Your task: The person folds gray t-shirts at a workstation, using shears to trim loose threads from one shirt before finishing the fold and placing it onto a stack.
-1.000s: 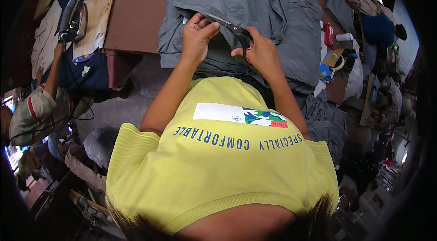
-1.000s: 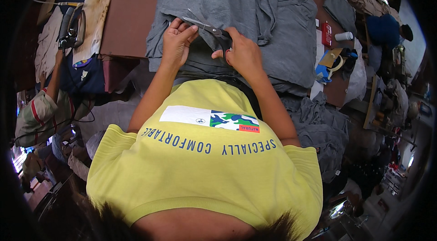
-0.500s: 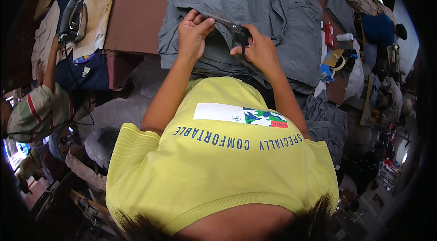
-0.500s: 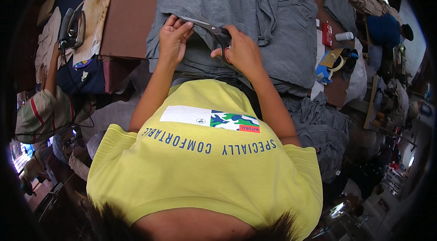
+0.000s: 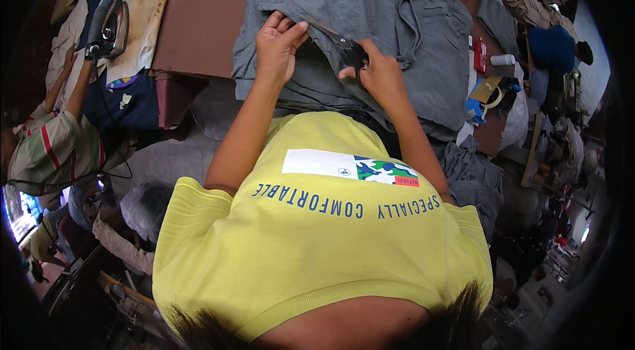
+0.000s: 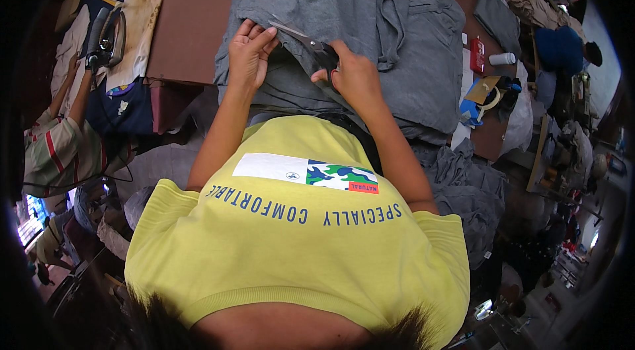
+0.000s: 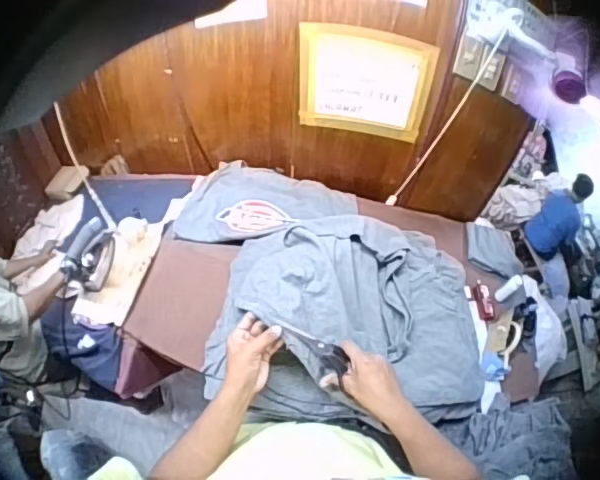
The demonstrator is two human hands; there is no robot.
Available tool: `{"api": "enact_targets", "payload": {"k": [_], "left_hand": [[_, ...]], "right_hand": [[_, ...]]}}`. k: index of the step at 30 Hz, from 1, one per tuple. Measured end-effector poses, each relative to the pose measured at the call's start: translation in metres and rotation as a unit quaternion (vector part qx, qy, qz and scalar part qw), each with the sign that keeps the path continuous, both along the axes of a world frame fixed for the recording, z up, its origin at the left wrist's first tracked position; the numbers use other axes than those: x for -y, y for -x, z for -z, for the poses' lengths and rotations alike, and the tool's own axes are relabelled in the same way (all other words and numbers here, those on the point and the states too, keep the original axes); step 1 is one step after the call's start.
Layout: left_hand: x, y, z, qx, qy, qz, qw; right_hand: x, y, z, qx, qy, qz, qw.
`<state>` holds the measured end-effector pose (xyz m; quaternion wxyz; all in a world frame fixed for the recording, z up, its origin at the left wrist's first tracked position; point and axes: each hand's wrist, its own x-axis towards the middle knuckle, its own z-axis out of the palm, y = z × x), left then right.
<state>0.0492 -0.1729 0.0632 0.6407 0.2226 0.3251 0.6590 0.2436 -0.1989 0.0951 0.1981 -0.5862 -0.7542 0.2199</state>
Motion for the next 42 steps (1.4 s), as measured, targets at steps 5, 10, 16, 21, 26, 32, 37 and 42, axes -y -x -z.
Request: {"api": "enact_targets", "payload": {"k": [5,10,16,21,26,32,37,42], "left_hand": [[0.001,-0.002,-0.002,-0.011,0.001,0.003,1.0],[0.002,-0.002,-0.004,-0.02,0.001,0.002,1.0],[0.001,-0.001,-0.011,-0.004,0.003,-0.007,1.0],[-0.002,0.004,-0.001,0.007,-0.01,-0.013,1.0],[0.0,0.003,-0.001,-0.004,-0.01,-0.012,1.0],[0.001,0.001,-0.007,-0.007,-0.005,-0.025,1.0],[0.002,0.0,-0.004,-0.013,-0.002,-0.013,1.0],[0.003,-0.004,-0.003,-0.035,0.015,-0.012,0.999]], "right_hand": [[-0.01,0.011,-0.013,0.027,0.004,-0.009,1.0],[-0.011,0.012,-0.009,0.016,-0.003,-0.01,1.0],[-0.009,0.003,0.015,-0.036,-0.07,-0.004,0.997],[-0.007,0.012,-0.002,0.015,-0.005,0.009,1.0],[-0.018,0.022,-0.017,0.032,0.046,-0.003,0.998],[-0.019,0.022,-0.008,0.011,-0.017,-0.014,1.0],[-0.016,0.012,0.009,-0.033,-0.017,-0.009,0.999],[-0.004,-0.023,-0.005,-0.168,0.134,0.061,0.975]]}}
